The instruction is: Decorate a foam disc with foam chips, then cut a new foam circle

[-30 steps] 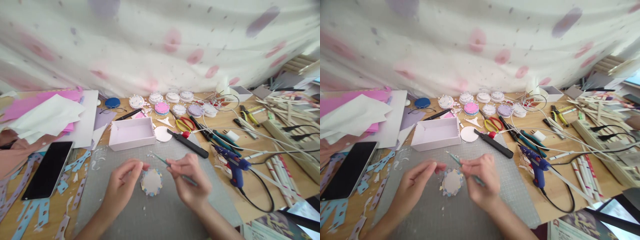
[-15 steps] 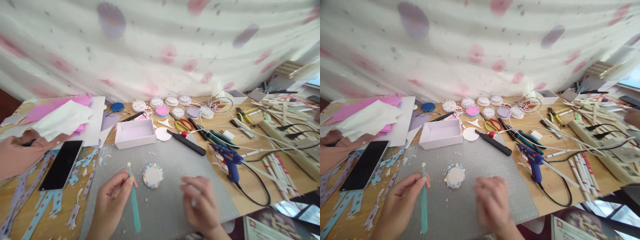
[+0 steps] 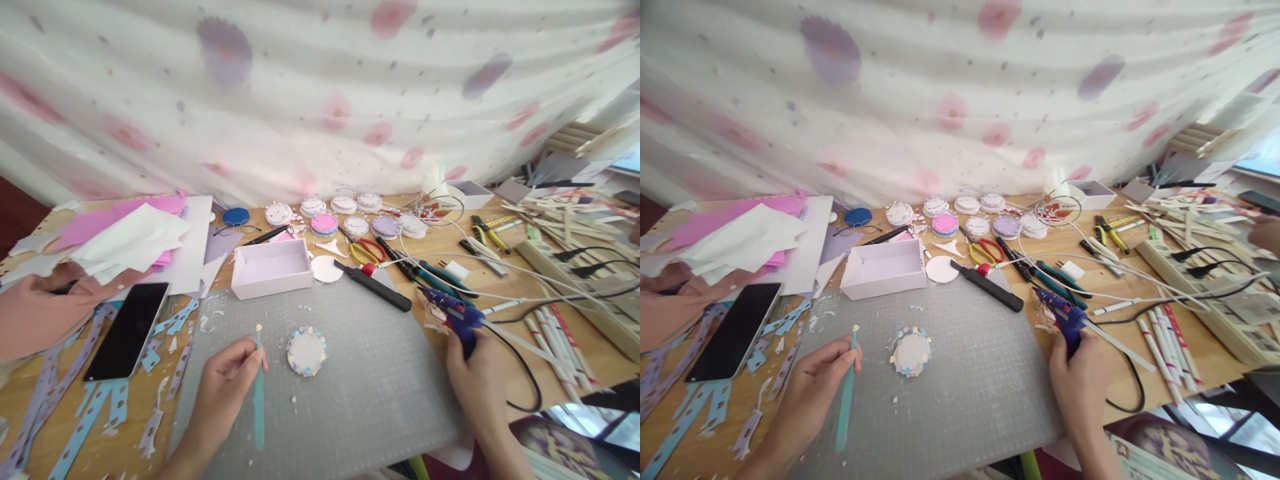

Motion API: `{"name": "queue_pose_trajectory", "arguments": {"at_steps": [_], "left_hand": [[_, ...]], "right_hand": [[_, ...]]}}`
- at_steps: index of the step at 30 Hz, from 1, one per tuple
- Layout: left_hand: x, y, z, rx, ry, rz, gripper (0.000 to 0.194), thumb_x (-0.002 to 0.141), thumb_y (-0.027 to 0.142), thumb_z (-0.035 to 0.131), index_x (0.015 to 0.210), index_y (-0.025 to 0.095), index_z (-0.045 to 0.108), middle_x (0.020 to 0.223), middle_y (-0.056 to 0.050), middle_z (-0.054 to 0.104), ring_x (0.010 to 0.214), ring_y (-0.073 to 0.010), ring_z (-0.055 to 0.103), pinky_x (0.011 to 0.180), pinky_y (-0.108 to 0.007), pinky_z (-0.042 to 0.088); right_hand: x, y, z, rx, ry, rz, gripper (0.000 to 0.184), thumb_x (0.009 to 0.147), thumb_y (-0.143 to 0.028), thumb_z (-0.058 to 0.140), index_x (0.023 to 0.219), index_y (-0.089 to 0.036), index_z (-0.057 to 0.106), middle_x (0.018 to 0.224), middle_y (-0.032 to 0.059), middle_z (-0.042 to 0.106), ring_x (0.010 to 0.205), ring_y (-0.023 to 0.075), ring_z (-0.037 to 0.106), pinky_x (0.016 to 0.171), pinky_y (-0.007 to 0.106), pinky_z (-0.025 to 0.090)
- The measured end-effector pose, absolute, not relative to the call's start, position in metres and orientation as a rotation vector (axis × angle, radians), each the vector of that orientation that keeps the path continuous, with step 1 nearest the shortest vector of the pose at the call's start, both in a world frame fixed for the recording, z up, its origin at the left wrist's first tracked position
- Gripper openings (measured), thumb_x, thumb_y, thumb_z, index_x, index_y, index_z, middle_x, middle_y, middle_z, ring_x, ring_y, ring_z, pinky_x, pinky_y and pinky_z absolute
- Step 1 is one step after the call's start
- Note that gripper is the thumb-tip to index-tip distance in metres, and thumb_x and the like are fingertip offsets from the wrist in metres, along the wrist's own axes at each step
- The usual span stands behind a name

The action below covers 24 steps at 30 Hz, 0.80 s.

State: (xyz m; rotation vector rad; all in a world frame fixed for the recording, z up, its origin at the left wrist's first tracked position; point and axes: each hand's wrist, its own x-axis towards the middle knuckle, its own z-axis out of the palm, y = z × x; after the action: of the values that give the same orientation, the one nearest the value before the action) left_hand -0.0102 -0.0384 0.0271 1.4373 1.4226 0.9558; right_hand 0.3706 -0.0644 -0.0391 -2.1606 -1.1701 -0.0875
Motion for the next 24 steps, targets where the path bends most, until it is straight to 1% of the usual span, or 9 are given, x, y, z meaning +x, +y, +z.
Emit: {"name": "queue_pose_trajectory", "arguments": {"at_steps": [3, 5, 8, 9, 11, 14, 18, 21, 24], "left_hand": [[-0.009, -0.031, 0.024, 1.440, 1.391, 0.958, 0.032, 0.088, 0.034, 0.049, 0.059, 0.020, 0.051, 0.065, 0.001, 0.048, 0.066, -0.0150, 0.046, 0.060, -0.025, 0.036], [-0.008, -0.024, 0.022, 1.445, 1.367, 0.957, 0.030, 0.086, 0.030, 0.049, 0.058, 0.020, 0.052, 0.065, 0.001, 0.049, 0.066, -0.0150, 0.047, 0.060, -0.024, 0.037], [-0.002, -0.008, 0.017, 1.443, 1.327, 0.940, 0.028, 0.082, 0.025, 0.050, 0.055, 0.019, 0.051, 0.061, 0.002, 0.049, 0.063, -0.0142, 0.046, 0.059, -0.024, 0.036], [0.000, -0.003, 0.015, 1.441, 1.313, 0.931, 0.027, 0.081, 0.025, 0.049, 0.055, 0.019, 0.051, 0.060, 0.002, 0.049, 0.062, -0.0139, 0.046, 0.058, -0.023, 0.037], [0.006, 0.008, 0.012, 1.448, 1.275, 0.911, 0.028, 0.080, 0.025, 0.049, 0.053, 0.019, 0.051, 0.058, 0.003, 0.048, 0.060, -0.0132, 0.044, 0.058, -0.023, 0.037], [0.011, 0.020, 0.005, 1.473, 1.211, 0.878, 0.027, 0.078, 0.025, 0.049, 0.053, 0.018, 0.052, 0.057, 0.002, 0.049, 0.059, -0.0126, 0.045, 0.057, -0.023, 0.037], [0.012, 0.024, -0.001, 1.512, 1.143, 0.840, 0.026, 0.077, 0.024, 0.050, 0.051, 0.017, 0.053, 0.057, 0.002, 0.049, 0.058, -0.0124, 0.047, 0.057, -0.023, 0.037], [0.011, 0.025, -0.003, 1.528, 1.108, 0.833, 0.028, 0.077, 0.025, 0.050, 0.050, 0.017, 0.051, 0.056, 0.002, 0.049, 0.058, -0.0123, 0.047, 0.058, -0.024, 0.038], [0.011, 0.027, -0.002, 1.537, 1.087, 0.832, 0.029, 0.076, 0.024, 0.050, 0.047, 0.018, 0.048, 0.055, 0.002, 0.047, 0.057, -0.0121, 0.045, 0.057, -0.024, 0.038]], "right_hand": [[0.373, -0.065, -0.033, -2.277, -1.100, -0.130, 0.030, 0.085, -0.049, 0.044, 0.092, -0.020, 0.050, 0.072, 0.0102, 0.054, 0.066, 0.0325, 0.054, 0.055, 0.042, 0.038], [0.372, -0.067, -0.023, -2.264, -0.986, -0.121, 0.030, 0.082, -0.054, 0.053, 0.083, -0.026, 0.046, 0.067, 0.0064, 0.052, 0.058, 0.0289, 0.052, 0.051, 0.040, 0.037], [0.357, -0.063, -0.001, -2.144, -0.869, -0.089, 0.041, 0.071, -0.060, 0.066, 0.073, -0.028, 0.041, 0.062, 0.0005, 0.048, 0.051, 0.0230, 0.048, 0.050, 0.038, 0.038], [0.348, -0.058, 0.007, -2.101, -0.836, -0.086, 0.043, 0.068, -0.059, 0.069, 0.073, -0.027, 0.041, 0.062, -0.0001, 0.049, 0.051, 0.0220, 0.048, 0.051, 0.037, 0.038], [0.327, -0.044, 0.018, -1.968, -0.866, -0.001, 0.039, 0.072, -0.055, 0.068, 0.075, -0.027, 0.041, 0.063, -0.0011, 0.048, 0.052, 0.0193, 0.047, 0.049, 0.034, 0.038], [0.293, -0.018, 0.023, -1.719, -1.011, 0.104, 0.032, 0.073, -0.044, 0.069, 0.076, -0.024, 0.044, 0.060, -0.0035, 0.047, 0.048, 0.0140, 0.046, 0.046, 0.028, 0.038], [0.256, 0.006, 0.008, -1.571, -1.272, 0.198, 0.023, 0.071, -0.032, 0.068, 0.081, -0.022, 0.050, 0.054, -0.0078, 0.046, 0.042, 0.0091, 0.043, 0.041, 0.022, 0.037], [0.242, 0.009, -0.009, -1.575, -1.390, 0.267, 0.019, 0.072, -0.028, 0.065, 0.085, -0.021, 0.053, 0.053, -0.0090, 0.047, 0.041, 0.0081, 0.044, 0.041, 0.020, 0.038], [0.239, 0.007, -0.022, -1.603, -1.439, 0.302, 0.017, 0.073, -0.026, 0.064, 0.084, -0.021, 0.053, 0.052, -0.0094, 0.047, 0.041, 0.0077, 0.044, 0.040, 0.019, 0.038]]}}
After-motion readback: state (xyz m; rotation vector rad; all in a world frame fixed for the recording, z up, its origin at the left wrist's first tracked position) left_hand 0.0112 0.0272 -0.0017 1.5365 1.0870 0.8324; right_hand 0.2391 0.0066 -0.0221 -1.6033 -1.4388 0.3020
